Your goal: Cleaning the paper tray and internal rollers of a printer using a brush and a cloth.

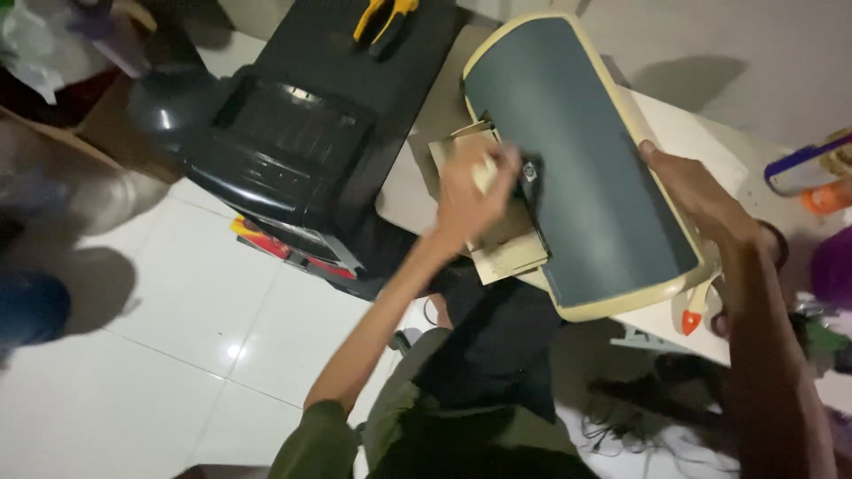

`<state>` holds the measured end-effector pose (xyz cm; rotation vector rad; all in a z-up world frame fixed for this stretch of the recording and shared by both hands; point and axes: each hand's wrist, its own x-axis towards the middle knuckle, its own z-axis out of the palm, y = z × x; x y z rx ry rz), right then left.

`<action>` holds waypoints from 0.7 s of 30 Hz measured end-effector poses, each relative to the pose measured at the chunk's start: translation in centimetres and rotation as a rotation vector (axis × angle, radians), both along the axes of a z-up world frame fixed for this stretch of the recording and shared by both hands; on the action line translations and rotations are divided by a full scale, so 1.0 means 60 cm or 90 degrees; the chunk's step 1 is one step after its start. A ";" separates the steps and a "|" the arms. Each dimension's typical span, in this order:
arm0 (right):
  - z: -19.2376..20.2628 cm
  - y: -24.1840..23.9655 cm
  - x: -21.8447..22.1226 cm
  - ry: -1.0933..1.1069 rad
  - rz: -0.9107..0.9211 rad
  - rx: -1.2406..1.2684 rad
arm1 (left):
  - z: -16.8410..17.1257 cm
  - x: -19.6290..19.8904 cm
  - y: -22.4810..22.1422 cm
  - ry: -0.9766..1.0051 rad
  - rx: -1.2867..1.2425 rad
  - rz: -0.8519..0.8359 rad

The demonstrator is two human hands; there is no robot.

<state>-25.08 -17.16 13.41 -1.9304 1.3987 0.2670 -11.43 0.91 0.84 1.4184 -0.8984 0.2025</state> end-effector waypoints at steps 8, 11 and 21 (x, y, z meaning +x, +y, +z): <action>-0.270 0.061 -0.261 -0.596 -0.077 -0.472 | -0.128 0.265 -0.135 -0.074 0.119 0.018; -0.293 0.184 -0.261 -0.593 -0.229 -0.367 | -0.116 0.265 -0.154 0.006 0.168 -0.084; -0.234 0.189 -0.244 -0.555 -0.046 -0.275 | -0.084 0.206 -0.139 0.068 0.230 0.015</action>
